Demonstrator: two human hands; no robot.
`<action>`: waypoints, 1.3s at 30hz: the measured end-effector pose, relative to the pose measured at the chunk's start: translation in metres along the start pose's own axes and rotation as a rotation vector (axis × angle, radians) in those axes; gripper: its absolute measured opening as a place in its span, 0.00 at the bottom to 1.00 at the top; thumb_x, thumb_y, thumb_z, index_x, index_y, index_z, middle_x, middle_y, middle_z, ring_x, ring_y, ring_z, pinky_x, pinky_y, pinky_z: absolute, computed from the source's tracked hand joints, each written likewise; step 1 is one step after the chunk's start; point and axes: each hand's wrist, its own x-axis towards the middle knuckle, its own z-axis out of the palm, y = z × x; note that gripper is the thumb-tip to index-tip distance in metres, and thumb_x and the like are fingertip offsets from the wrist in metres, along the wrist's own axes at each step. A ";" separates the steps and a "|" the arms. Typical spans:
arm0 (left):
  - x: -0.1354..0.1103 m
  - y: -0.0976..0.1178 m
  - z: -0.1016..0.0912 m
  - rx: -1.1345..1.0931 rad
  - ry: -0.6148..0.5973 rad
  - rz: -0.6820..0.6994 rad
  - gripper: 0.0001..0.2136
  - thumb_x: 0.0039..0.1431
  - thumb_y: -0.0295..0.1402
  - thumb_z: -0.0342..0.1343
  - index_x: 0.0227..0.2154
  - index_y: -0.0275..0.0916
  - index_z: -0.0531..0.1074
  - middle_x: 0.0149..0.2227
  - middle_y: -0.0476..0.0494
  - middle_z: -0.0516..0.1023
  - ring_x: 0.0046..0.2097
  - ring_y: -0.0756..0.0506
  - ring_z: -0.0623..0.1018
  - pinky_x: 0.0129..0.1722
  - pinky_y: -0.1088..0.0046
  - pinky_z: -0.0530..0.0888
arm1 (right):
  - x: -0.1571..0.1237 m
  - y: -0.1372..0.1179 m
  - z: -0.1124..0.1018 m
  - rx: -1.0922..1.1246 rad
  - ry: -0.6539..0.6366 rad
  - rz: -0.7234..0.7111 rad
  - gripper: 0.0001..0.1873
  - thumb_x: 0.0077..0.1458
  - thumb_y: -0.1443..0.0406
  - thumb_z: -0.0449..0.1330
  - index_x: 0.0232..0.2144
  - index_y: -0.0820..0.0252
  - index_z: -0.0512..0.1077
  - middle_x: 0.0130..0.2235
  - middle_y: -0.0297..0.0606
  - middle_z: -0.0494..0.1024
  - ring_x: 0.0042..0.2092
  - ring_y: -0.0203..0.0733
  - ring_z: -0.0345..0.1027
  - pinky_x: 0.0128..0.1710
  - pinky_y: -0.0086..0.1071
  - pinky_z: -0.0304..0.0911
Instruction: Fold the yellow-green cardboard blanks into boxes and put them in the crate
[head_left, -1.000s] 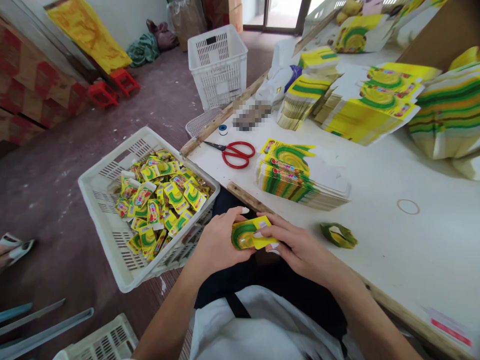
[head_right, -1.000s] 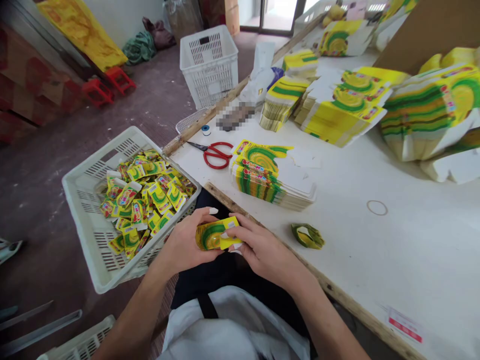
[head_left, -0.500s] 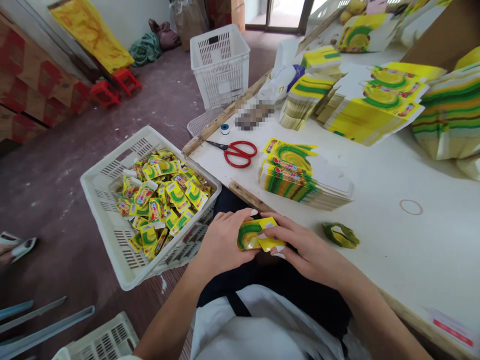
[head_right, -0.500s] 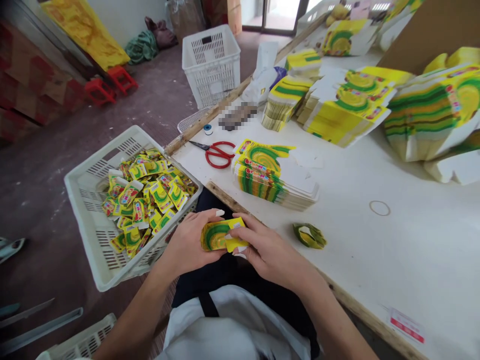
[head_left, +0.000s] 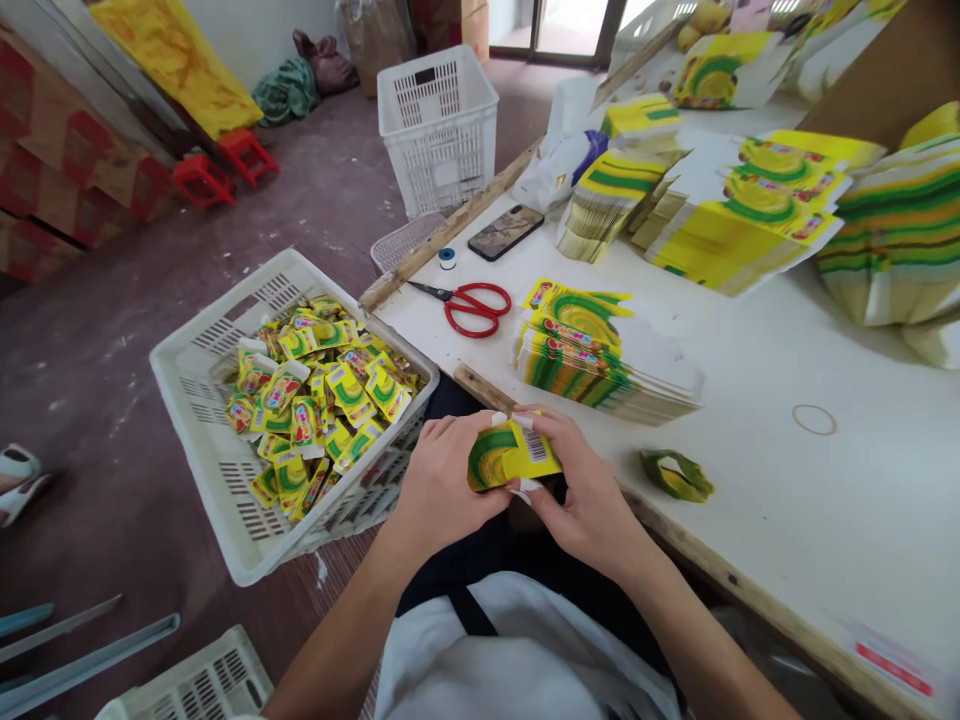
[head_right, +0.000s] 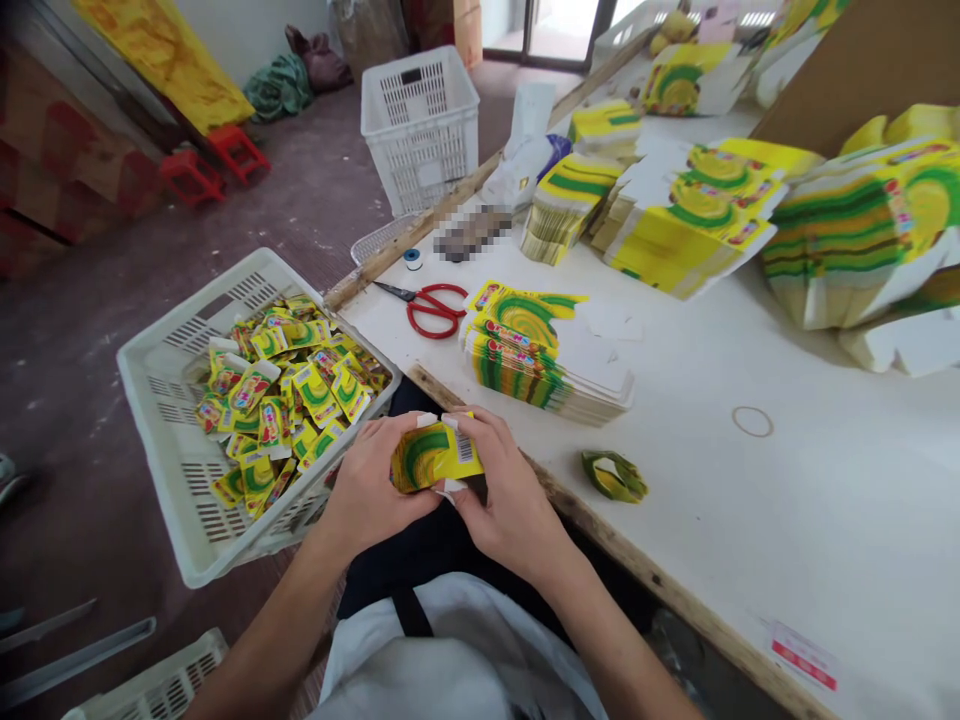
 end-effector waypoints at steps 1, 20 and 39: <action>0.000 0.001 0.001 -0.012 0.001 -0.007 0.25 0.47 0.31 0.65 0.49 0.40 0.64 0.44 0.42 0.80 0.43 0.39 0.79 0.45 0.60 0.74 | 0.000 0.000 -0.001 0.014 -0.016 0.001 0.29 0.59 0.67 0.58 0.61 0.53 0.56 0.60 0.50 0.65 0.63 0.52 0.60 0.61 0.51 0.60; -0.012 -0.011 0.009 -0.609 0.272 -0.476 0.38 0.39 0.42 0.72 0.53 0.41 0.62 0.53 0.37 0.72 0.53 0.38 0.75 0.51 0.60 0.73 | -0.006 0.003 -0.005 0.343 -0.012 0.086 0.30 0.62 0.62 0.57 0.64 0.49 0.53 0.64 0.47 0.62 0.63 0.51 0.61 0.59 0.45 0.64; -0.005 0.003 0.013 -1.179 0.228 -0.768 0.19 0.42 0.34 0.71 0.38 0.36 0.75 0.30 0.48 0.82 0.30 0.50 0.79 0.32 0.77 0.76 | 0.004 0.007 -0.004 0.289 0.116 0.201 0.25 0.63 0.63 0.53 0.61 0.52 0.57 0.55 0.44 0.73 0.50 0.45 0.71 0.48 0.40 0.70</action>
